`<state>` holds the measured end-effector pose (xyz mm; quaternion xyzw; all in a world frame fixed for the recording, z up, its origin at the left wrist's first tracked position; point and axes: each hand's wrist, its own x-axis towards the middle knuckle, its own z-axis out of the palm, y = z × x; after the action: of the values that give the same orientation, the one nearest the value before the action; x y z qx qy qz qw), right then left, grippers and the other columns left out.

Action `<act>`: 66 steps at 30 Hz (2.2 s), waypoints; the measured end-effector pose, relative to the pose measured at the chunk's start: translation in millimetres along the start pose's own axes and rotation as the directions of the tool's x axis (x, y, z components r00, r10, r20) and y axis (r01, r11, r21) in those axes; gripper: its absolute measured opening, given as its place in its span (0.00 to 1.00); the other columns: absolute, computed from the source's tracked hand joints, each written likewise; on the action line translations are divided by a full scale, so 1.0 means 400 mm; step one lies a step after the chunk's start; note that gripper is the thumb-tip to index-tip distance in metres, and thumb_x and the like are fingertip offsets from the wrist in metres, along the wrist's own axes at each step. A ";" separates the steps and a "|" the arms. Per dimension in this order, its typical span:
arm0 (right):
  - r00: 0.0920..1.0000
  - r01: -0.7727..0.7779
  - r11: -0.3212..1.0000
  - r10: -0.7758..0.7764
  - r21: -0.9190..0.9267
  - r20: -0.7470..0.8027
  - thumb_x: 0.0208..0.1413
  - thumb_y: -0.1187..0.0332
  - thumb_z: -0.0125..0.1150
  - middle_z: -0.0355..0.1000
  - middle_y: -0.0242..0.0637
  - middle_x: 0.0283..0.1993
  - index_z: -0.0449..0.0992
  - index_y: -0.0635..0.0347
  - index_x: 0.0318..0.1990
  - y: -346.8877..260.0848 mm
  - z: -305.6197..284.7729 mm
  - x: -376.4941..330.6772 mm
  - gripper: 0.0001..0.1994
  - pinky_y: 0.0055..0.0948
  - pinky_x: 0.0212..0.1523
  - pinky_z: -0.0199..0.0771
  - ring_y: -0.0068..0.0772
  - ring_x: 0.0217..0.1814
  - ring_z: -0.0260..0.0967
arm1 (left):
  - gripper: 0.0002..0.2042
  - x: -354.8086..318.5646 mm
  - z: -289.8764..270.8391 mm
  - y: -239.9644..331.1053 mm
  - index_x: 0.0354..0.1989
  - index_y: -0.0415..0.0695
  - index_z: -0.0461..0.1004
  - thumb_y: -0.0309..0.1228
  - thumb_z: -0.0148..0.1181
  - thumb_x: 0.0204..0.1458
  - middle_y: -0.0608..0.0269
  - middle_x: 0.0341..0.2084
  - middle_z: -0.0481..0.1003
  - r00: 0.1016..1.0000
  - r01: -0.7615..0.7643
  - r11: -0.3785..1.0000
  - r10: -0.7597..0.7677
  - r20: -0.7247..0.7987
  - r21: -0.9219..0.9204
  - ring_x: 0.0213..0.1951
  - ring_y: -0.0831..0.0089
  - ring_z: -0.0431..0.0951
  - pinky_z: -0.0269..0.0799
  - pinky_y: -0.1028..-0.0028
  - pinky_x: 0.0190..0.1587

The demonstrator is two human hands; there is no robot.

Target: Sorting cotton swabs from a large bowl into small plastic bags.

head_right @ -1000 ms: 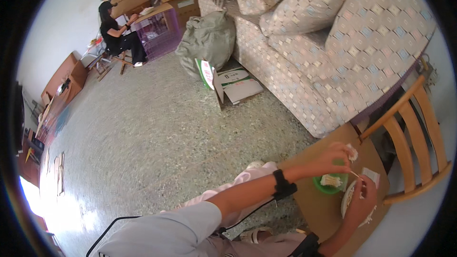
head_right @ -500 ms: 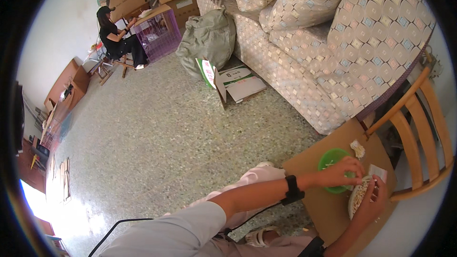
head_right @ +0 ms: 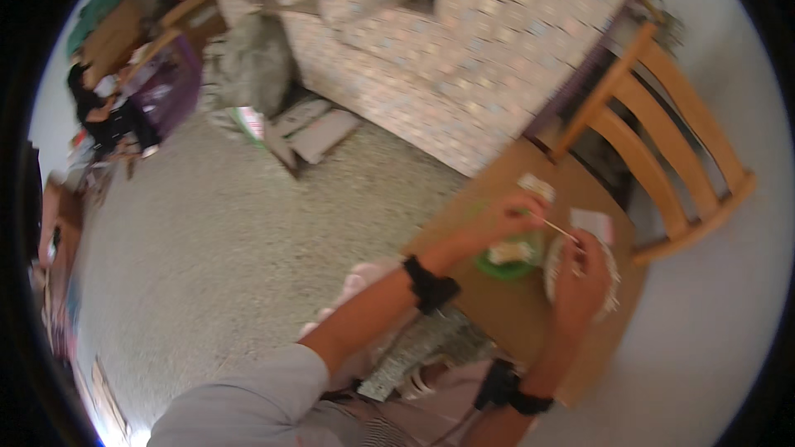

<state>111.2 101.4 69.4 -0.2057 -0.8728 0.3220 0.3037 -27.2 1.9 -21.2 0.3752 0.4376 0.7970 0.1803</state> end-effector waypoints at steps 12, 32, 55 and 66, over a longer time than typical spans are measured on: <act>0.997 -0.080 0.987 0.081 0.137 0.001 0.60 0.65 0.59 0.78 0.40 0.36 0.80 0.59 0.45 -0.021 -0.015 -0.038 0.10 0.29 0.39 0.73 0.31 0.35 0.75 | 0.07 -0.034 0.011 0.047 0.36 0.48 0.80 0.36 0.66 0.52 0.68 0.51 0.72 0.997 0.052 0.974 -0.038 -0.064 0.222 0.50 0.77 0.71 0.65 0.74 0.49; 0.996 0.017 0.984 -0.001 -0.179 0.088 0.56 0.66 0.59 0.77 0.38 0.34 0.79 0.52 0.41 -0.027 -0.003 -0.073 0.07 0.37 0.35 0.73 0.41 0.35 0.76 | 0.07 -0.052 0.049 0.061 0.40 0.42 0.78 0.29 0.63 0.55 0.62 0.51 0.69 0.999 0.025 1.000 -0.025 -0.029 -0.001 0.51 0.75 0.71 0.67 0.75 0.50; 0.998 -0.055 0.994 0.051 0.097 0.045 0.58 0.63 0.60 0.78 0.40 0.37 0.80 0.54 0.43 -0.002 -0.029 -0.052 0.10 0.33 0.38 0.74 0.36 0.37 0.77 | 0.09 -0.052 0.031 0.066 0.43 0.40 0.81 0.30 0.63 0.56 0.64 0.48 0.70 0.988 0.150 0.984 -0.147 -0.039 0.100 0.50 0.77 0.71 0.68 0.75 0.50; 0.998 -0.055 0.997 0.054 -0.049 -0.019 0.57 0.66 0.60 0.78 0.37 0.36 0.81 0.51 0.42 -0.008 -0.050 -0.048 0.08 0.33 0.36 0.73 0.35 0.34 0.76 | 0.11 -0.062 0.032 0.049 0.37 0.39 0.80 0.34 0.57 0.60 0.64 0.43 0.71 0.979 0.189 0.977 -0.179 -0.100 0.101 0.48 0.75 0.72 0.67 0.74 0.49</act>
<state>137.7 97.1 76.3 -0.2397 -0.8719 0.3064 0.2975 -0.5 -17.2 -11.4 0.3058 0.5214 0.7678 0.2124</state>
